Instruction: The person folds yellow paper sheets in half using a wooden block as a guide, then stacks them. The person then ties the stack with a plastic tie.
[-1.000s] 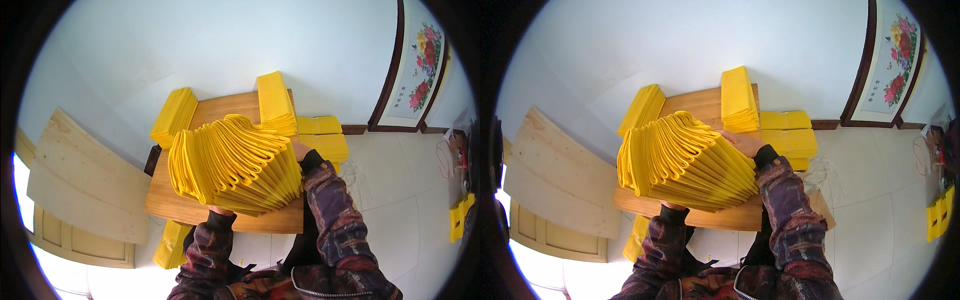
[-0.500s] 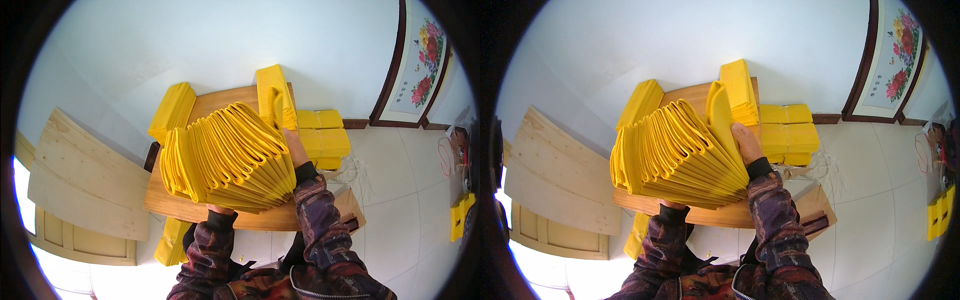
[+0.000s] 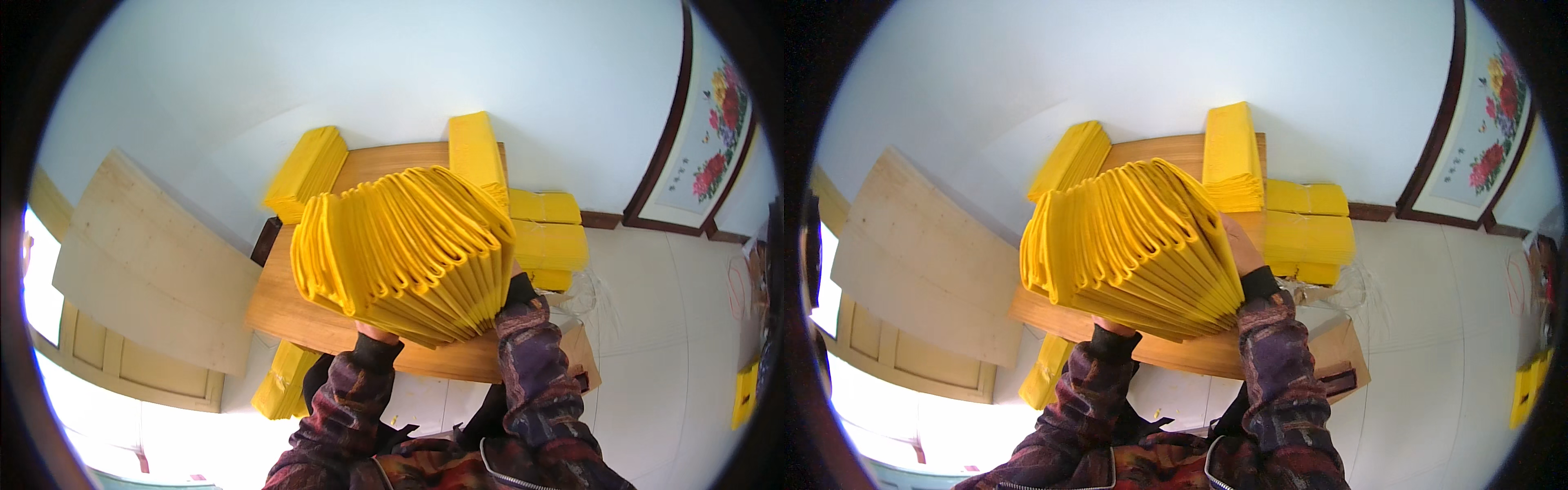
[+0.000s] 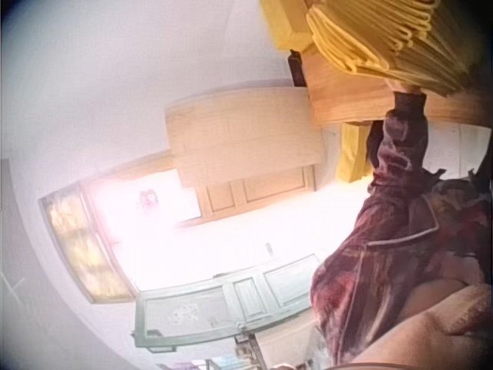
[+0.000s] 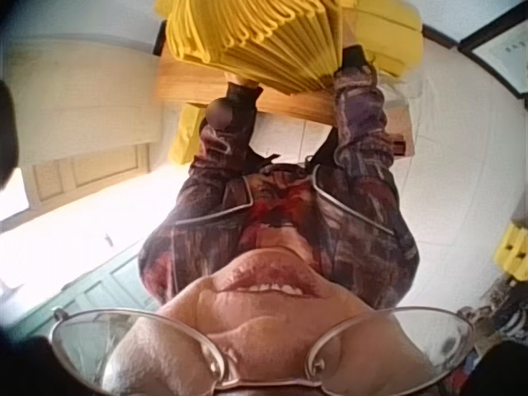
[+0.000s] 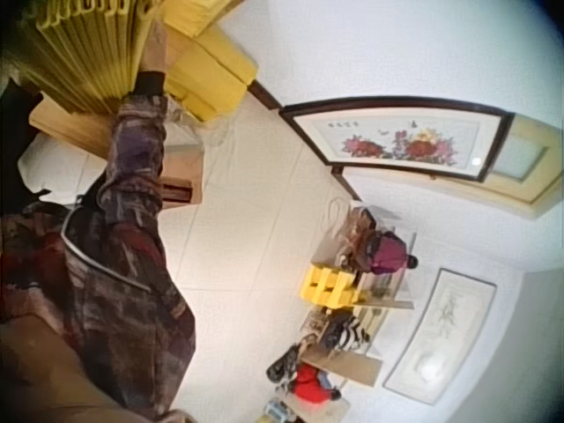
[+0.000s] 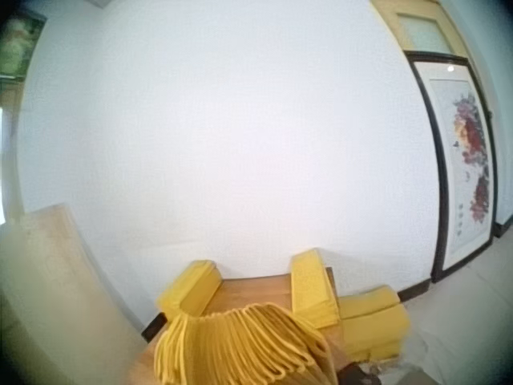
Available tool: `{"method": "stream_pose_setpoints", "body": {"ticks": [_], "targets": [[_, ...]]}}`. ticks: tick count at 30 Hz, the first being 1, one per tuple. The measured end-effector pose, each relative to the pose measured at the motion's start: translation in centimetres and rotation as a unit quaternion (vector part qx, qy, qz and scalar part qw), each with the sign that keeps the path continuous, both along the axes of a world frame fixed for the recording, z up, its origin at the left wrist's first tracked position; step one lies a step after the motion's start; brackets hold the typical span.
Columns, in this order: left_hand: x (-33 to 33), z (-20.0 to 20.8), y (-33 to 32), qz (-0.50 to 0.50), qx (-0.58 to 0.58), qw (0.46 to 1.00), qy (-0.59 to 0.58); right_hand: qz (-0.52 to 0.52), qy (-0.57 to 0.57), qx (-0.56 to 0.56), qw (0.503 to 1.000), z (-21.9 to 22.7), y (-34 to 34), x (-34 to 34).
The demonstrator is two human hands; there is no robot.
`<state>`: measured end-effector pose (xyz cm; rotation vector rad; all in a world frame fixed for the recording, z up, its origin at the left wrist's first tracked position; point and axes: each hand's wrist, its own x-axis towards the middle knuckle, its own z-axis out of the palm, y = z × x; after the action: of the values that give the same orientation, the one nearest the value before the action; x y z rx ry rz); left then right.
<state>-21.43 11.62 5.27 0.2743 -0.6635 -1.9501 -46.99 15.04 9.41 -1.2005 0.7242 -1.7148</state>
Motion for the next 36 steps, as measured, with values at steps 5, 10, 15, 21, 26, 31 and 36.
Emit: {"method": "stream_pose_setpoints", "body": {"ticks": [5, 10, 15, 21, 26, 31, 36], "targets": [[-2.1, 0.4, 1.2, 0.1, -0.163, 0.959, -0.211, -0.083, 0.112, 0.024, 0.99, -0.4, 0.9, 1.5], [-0.9, 3.8, 1.1, 0.188, -0.396, 0.772, -0.46, -0.043, -0.102, 0.079, 0.991, -1.0, 3.6, 4.8], [1.1, 4.5, 1.0, 0.227, -0.419, 0.721, -0.503, -0.04, -0.148, 0.085, 0.985, -0.3, 3.1, 5.4], [3.8, 4.5, 0.4, 0.282, -0.496, 0.638, -0.518, -0.033, -0.165, 0.089, 0.982, 0.6, 2.9, 5.1], [4.4, 4.6, 0.7, 0.312, -0.562, 0.549, -0.534, -0.028, -0.18, 0.091, 0.979, 0.7, 2.9, 5.2], [4.5, 4.4, 1.2, 0.351, -0.537, 0.557, -0.528, -0.039, -0.164, 0.096, 0.981, 1.1, 2.9, 4.7], [4.8, 3.1, 0.2, 0.334, -0.502, 0.606, -0.518, -0.097, -0.014, 0.067, 0.993, 1.5, 3.1, 4.4]]}}
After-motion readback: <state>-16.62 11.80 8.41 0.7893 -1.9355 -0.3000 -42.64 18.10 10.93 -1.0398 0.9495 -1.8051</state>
